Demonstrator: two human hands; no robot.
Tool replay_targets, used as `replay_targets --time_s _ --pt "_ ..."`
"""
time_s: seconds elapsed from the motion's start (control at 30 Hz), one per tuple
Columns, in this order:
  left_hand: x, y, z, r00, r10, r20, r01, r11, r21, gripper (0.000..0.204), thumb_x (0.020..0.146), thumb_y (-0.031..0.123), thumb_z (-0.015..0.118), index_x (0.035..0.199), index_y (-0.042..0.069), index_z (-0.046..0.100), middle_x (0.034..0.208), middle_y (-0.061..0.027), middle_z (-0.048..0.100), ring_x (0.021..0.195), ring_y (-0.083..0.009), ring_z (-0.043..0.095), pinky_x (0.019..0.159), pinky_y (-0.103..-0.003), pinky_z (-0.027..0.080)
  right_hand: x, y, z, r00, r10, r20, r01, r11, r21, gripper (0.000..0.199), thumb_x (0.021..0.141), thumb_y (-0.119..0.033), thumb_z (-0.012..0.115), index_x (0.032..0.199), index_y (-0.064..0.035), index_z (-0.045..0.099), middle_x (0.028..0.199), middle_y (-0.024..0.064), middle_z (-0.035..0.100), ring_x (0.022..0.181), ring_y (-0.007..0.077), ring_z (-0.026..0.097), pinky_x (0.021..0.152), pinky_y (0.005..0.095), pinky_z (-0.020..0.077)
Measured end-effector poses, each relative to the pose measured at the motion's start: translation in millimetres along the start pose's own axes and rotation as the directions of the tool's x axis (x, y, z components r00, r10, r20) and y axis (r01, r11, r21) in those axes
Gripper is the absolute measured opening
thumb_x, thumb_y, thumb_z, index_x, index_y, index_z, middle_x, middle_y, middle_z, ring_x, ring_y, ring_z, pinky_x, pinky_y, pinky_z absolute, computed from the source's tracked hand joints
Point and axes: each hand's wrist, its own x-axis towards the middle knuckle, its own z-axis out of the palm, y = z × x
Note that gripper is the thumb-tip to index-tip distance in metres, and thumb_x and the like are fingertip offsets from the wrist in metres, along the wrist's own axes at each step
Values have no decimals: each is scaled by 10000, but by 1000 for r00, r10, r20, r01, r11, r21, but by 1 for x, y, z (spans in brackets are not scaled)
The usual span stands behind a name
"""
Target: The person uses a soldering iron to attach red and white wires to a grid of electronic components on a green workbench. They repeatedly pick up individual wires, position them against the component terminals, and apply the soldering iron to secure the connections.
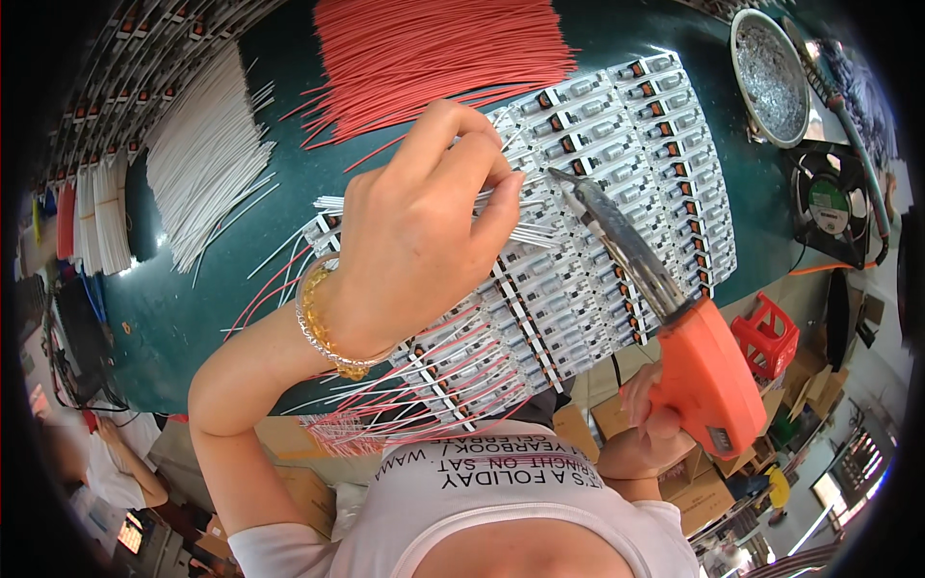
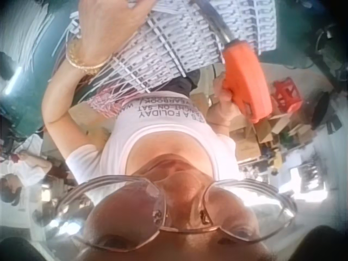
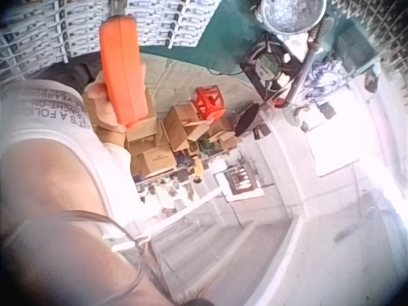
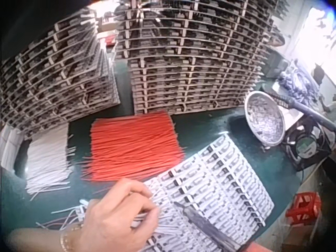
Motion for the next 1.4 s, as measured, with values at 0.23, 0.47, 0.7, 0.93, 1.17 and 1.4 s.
replay_targets --time_s 0.23,0.47,0.7,0.93,1.17,1.4 --pt "0 1 -1 1000 10 -15 -10 1000 13 108 744 -34 702 767 -8 600 899 -99 606 748 -214 624 644 -294 506 -7 6 -3 994 -5 -107 5 1000 0 811 811 -586 649 1156 125 465 489 -22 451 388 83 411 409 234 357" --pt "-1 -1 0 1000 12 -27 -12 1000 12 110 737 -40 702 768 -6 603 897 -97 603 741 -211 618 639 -293 501 -2 0 5 993 71 -95 -69 997 25 898 793 -590 671 1238 142 402 491 -24 449 388 71 410 407 220 354" --pt "-1 0 -1 998 26 -53 -24 999 24 115 728 -42 710 773 -8 610 892 -98 599 745 -207 612 634 -289 493 -4 6 0 998 20 -65 -16 998 64 903 801 -601 655 1247 138 391 491 -28 448 382 76 410 410 221 360" --pt "-2 -2 0 998 26 -54 -25 999 22 116 727 -43 711 777 -7 612 890 -100 598 742 -210 612 634 -290 492 2 5 -3 1000 -22 8 21 997 75 871 818 -614 623 1219 135 426 486 -24 449 378 85 414 417 226 376" --pt "1 2 -2 998 44 -40 -44 999 1 104 735 -18 721 787 -3 632 926 -99 605 717 -192 617 616 -283 489 0 3 -4 999 -31 -27 34 993 109 856 822 -606 623 1214 135 447 484 -11 453 377 94 418 425 240 390" --pt "0 7 2 998 39 51 -38 999 -16 99 733 1 726 789 14 645 984 -84 606 671 -182 623 599 -288 491 -14 2 -3 994 53 -96 -42 993 113 847 814 -591 643 1222 126 447 492 -8 466 389 96 426 426 240 387"
